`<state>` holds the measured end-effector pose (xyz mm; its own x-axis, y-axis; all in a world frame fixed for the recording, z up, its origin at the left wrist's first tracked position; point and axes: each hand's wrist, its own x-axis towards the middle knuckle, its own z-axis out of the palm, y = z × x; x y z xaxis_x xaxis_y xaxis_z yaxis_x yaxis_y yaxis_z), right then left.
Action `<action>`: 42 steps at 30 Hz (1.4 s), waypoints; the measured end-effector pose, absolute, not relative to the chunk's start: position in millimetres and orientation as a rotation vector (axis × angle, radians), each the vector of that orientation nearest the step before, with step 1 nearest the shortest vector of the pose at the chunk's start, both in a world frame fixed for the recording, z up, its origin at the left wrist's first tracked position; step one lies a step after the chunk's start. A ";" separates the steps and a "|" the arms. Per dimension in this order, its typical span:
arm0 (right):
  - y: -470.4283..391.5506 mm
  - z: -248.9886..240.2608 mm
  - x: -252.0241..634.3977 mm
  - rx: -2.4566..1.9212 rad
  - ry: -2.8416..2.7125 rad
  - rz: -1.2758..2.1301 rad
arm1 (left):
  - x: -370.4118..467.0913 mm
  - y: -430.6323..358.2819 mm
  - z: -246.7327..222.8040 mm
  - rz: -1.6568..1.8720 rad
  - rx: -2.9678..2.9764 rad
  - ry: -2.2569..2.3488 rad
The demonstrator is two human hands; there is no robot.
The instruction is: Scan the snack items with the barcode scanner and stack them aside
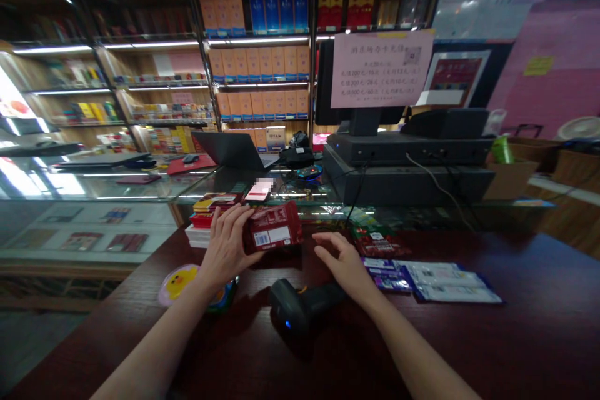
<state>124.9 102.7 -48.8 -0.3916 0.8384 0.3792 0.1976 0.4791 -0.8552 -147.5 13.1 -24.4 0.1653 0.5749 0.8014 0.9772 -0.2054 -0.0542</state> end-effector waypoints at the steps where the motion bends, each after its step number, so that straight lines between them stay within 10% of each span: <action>1: 102.5 -49.9 130.9 -0.855 -1.925 0.895 | -150.6 13.3 -24.8 -0.881 -1.855 -1.470; 20: 75.3 -51.3 147.6 -0.616 -2.809 0.625 | -165.6 14.0 -27.4 -0.830 -1.818 -1.474; 42: 53.9 -39.1 133.5 -0.763 -2.576 0.488 | -157.9 14.6 -33.5 -0.874 -1.721 -1.525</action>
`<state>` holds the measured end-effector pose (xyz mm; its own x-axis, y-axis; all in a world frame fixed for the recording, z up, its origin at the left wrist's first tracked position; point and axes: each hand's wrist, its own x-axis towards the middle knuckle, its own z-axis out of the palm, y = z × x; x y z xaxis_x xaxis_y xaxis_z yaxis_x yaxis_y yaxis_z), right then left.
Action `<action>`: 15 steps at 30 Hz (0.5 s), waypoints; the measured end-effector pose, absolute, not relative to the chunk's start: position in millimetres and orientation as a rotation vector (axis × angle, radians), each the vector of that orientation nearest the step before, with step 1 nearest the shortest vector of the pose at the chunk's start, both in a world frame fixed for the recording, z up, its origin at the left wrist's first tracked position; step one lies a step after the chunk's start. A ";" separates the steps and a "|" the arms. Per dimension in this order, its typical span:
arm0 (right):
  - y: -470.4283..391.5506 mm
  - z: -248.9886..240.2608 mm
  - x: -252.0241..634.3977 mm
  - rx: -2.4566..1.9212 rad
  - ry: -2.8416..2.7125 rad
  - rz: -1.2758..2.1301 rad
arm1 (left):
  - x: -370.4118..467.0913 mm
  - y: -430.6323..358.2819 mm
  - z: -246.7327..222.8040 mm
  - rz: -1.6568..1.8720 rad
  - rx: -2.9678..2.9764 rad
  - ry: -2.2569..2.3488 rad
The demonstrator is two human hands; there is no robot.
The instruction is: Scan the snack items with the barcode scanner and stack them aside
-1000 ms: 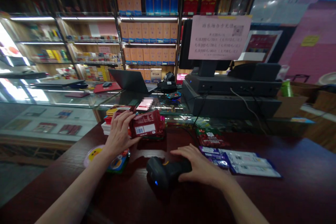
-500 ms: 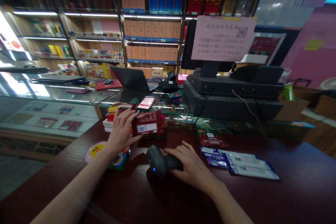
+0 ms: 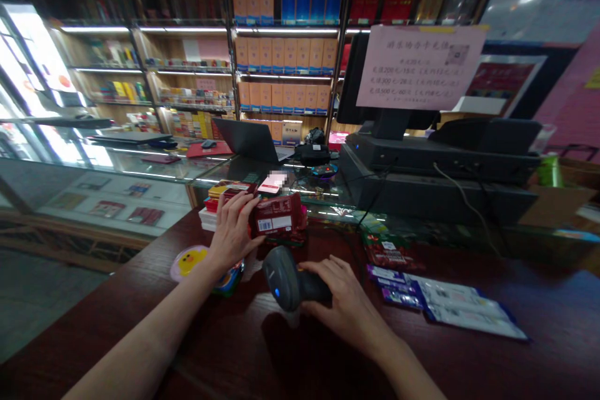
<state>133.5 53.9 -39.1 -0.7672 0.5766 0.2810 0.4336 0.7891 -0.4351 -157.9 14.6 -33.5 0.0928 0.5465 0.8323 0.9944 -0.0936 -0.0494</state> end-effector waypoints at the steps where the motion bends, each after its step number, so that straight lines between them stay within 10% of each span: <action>1: 53.6 -39.7 133.4 -0.772 -2.573 0.499 | -158.1 14.7 -33.9 -0.877 -1.720 -1.527; 15: 66.9 -46.3 140.1 -0.737 -2.704 0.564 | -158.5 12.4 -31.4 -0.884 -1.718 -1.531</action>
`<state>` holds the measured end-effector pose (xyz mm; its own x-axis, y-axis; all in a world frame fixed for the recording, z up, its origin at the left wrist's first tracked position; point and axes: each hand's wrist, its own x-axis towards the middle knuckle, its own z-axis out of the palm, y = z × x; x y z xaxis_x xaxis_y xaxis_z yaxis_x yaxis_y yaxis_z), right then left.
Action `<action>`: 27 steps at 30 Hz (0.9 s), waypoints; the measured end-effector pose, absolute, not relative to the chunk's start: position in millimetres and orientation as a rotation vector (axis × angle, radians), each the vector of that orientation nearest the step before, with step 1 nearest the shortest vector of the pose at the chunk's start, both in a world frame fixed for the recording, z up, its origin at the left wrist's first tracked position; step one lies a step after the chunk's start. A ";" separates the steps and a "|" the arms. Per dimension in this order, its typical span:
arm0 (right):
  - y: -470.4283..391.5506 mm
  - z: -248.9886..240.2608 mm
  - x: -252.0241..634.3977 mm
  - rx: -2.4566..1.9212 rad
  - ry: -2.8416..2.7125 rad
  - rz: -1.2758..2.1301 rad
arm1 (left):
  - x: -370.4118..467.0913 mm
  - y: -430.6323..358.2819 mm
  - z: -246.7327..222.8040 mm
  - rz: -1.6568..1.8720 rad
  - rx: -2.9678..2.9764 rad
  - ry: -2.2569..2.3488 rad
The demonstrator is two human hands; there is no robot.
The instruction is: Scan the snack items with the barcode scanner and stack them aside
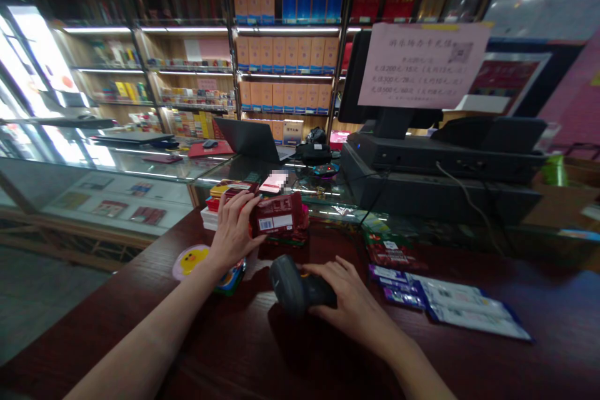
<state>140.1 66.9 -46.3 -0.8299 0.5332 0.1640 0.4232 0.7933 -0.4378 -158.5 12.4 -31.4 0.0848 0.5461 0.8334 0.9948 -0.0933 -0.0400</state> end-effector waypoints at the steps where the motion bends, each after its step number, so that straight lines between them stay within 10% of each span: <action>1: 69.5 -47.3 141.3 -0.728 -2.729 0.586 | -158.6 12.6 -31.5 -0.884 -1.719 -1.532; 27: 84.6 -33.0 141.3 -0.883 -2.189 1.034 | -150.0 11.5 -28.4 -0.897 -1.790 -1.449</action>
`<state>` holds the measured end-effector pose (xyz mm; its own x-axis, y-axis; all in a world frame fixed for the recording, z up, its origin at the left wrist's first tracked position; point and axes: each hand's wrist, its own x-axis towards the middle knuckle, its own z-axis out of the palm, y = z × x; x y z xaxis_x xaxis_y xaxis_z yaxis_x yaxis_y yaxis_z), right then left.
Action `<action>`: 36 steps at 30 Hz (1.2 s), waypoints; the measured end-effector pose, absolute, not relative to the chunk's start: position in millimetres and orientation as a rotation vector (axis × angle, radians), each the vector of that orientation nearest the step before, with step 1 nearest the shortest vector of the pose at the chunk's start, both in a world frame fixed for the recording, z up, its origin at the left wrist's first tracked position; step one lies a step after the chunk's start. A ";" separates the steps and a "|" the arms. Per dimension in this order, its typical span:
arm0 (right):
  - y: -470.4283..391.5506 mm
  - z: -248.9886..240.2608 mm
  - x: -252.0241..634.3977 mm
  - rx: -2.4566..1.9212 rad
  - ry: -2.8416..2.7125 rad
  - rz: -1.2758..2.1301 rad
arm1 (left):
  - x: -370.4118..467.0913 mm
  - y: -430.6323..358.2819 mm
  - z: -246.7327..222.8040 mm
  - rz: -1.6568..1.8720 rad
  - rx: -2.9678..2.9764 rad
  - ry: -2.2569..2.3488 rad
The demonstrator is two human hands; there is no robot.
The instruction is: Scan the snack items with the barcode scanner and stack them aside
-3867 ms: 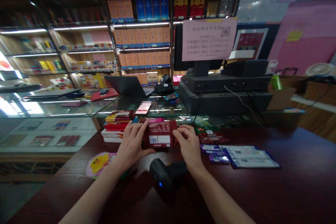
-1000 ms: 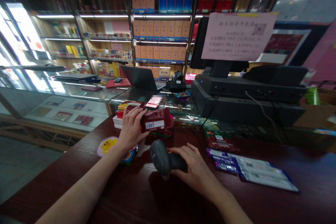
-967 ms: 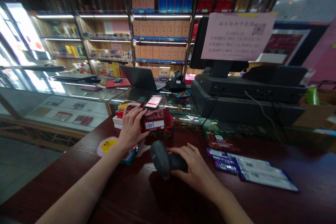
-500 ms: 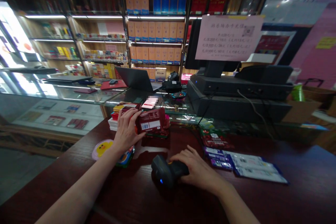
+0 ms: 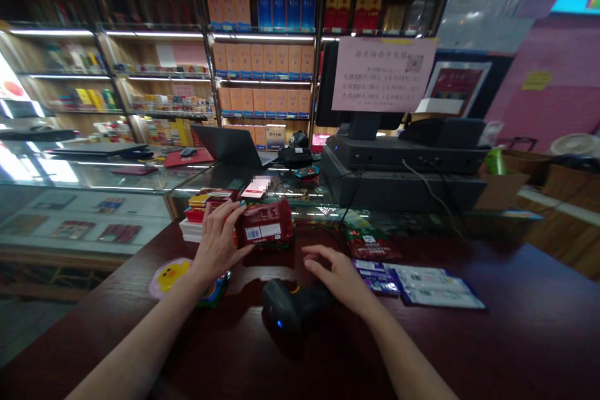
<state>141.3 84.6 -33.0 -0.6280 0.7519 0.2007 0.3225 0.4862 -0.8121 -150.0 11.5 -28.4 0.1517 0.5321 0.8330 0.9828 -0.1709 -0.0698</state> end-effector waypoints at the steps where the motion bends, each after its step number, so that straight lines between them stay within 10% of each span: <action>1: 87.9 -33.5 136.9 -0.912 -2.107 1.015 | -149.1 11.7 -28.9 -0.897 -1.796 -1.446; 36: 92.9 -28.5 108.7 -0.956 -1.675 0.872 | -121.7 17.3 -37.9 -0.899 -2.003 -1.633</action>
